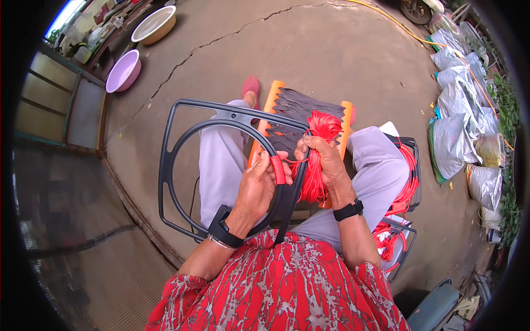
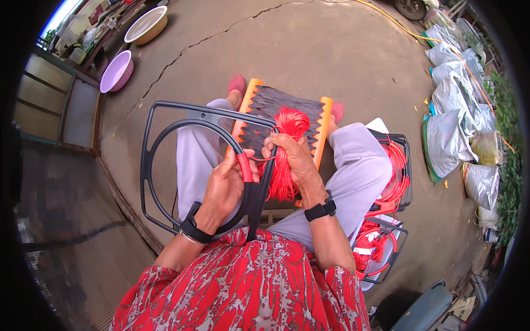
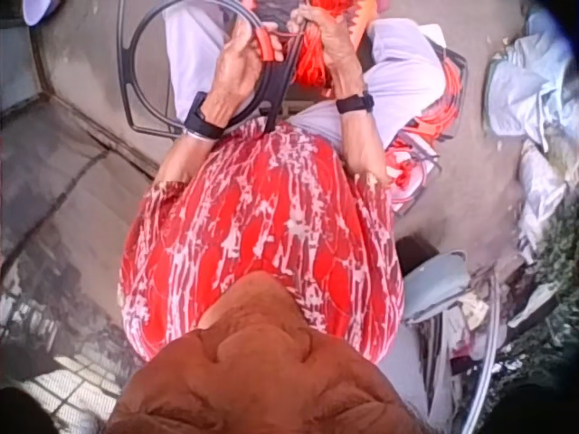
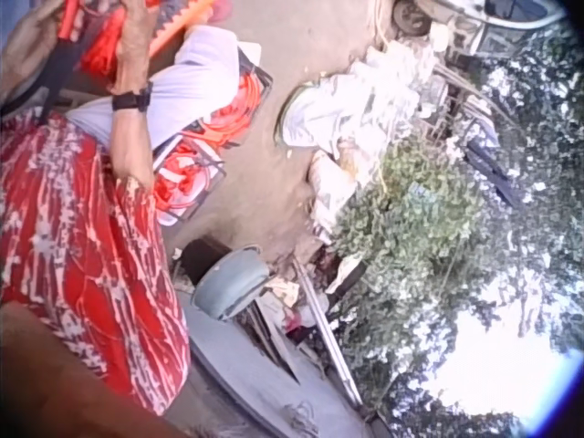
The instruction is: Winding a long red cord around a plastic frame using an orange serrated tool to organize it.
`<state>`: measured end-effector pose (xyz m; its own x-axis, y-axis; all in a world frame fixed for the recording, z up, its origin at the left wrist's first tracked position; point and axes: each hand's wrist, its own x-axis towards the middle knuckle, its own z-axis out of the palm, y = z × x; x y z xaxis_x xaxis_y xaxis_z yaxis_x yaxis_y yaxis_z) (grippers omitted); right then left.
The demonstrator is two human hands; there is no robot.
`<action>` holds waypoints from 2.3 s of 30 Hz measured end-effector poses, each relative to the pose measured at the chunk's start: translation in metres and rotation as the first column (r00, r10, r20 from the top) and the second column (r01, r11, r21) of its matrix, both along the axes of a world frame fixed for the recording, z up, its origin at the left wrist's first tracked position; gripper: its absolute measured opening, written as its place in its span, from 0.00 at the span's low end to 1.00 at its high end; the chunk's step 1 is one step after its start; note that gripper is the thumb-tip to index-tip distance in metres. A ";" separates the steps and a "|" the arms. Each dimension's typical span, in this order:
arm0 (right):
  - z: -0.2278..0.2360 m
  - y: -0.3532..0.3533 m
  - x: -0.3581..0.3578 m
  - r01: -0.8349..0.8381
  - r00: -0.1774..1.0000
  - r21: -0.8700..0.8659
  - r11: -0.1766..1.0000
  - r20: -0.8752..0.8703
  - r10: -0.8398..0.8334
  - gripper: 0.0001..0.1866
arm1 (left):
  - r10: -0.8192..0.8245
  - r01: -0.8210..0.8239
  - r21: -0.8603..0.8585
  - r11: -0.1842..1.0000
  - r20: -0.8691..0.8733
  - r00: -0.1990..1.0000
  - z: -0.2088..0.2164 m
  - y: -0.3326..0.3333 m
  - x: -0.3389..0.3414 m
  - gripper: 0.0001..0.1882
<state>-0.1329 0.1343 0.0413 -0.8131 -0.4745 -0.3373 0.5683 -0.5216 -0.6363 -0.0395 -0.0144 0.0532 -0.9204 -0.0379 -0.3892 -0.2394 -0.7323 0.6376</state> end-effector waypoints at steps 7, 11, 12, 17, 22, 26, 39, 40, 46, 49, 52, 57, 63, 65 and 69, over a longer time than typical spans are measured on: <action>0.006 0.004 0.000 0.018 0.999 -0.007 1.000 -0.050 -0.019 0.06 | -0.018 0.022 0.070 0.997 -0.054 0.998 0.003 0.000 -0.004 0.29; 0.003 0.006 0.000 0.027 0.997 0.012 1.000 -0.079 -0.026 0.06 | 0.003 0.000 0.090 0.996 -0.043 0.999 0.002 0.003 -0.003 0.26; 0.003 0.006 0.000 0.027 0.997 -0.014 1.000 -0.068 -0.028 0.06 | 0.004 0.000 0.090 0.996 -0.044 0.999 0.003 0.004 -0.003 0.26; 0.012 0.007 0.003 0.013 0.995 0.039 0.999 -0.101 -0.010 0.07 | -0.011 0.007 -0.049 0.999 -0.087 0.996 0.006 0.005 -0.003 0.18; 0.012 0.009 0.007 0.065 0.994 0.001 0.998 -0.091 -0.064 0.04 | 0.039 -0.050 -0.125 0.991 -0.092 0.995 0.006 0.016 0.001 0.17; 0.015 0.013 0.008 0.091 0.986 0.012 0.996 -0.142 -0.088 0.05 | 0.045 -0.045 -0.066 0.997 -0.007 0.999 0.014 0.019 -0.004 0.15; 0.026 0.032 0.040 0.248 0.946 0.259 0.933 -0.270 -0.177 0.09 | -0.087 0.065 -0.490 0.870 -0.023 0.996 0.026 0.007 -0.018 0.13; 0.020 0.040 0.045 0.308 0.909 0.426 0.850 -0.395 -0.132 0.11 | -0.085 0.063 -0.485 0.872 -0.022 0.996 0.018 0.007 -0.014 0.13; 0.040 0.073 0.081 0.326 0.934 0.587 0.741 -0.320 -0.157 0.12 | -0.228 0.259 -0.387 0.885 0.125 0.966 -0.015 0.019 0.008 0.13; 0.045 0.081 0.091 0.435 0.896 0.700 0.567 -0.402 -0.191 0.14 | -0.288 0.335 -0.371 0.866 0.176 0.941 -0.019 0.021 0.012 0.13; 0.055 0.072 0.103 0.437 0.885 0.728 0.528 -0.452 -0.110 0.15 | -0.333 0.382 -0.328 0.864 0.197 0.922 -0.026 0.016 0.010 0.10; 0.061 0.059 0.115 0.330 0.895 0.537 0.776 -0.440 -0.076 0.11 | -0.383 0.424 -0.267 0.865 0.193 0.903 -0.035 0.009 0.014 0.07; 0.072 0.032 0.094 0.188 0.932 0.488 0.852 -0.362 0.001 0.11 | -0.362 0.388 -0.680 0.622 0.189 0.913 -0.047 0.010 0.036 0.06; 0.072 0.022 0.091 0.119 0.938 0.438 0.891 -0.343 0.043 0.12 | -0.327 0.212 -0.923 0.320 0.102 0.939 -0.052 0.013 0.041 0.07; 0.067 0.000 0.087 0.009 0.919 0.557 0.830 -0.333 0.213 0.11 | -0.303 0.148 -0.955 0.257 0.066 0.951 -0.051 0.011 0.053 0.12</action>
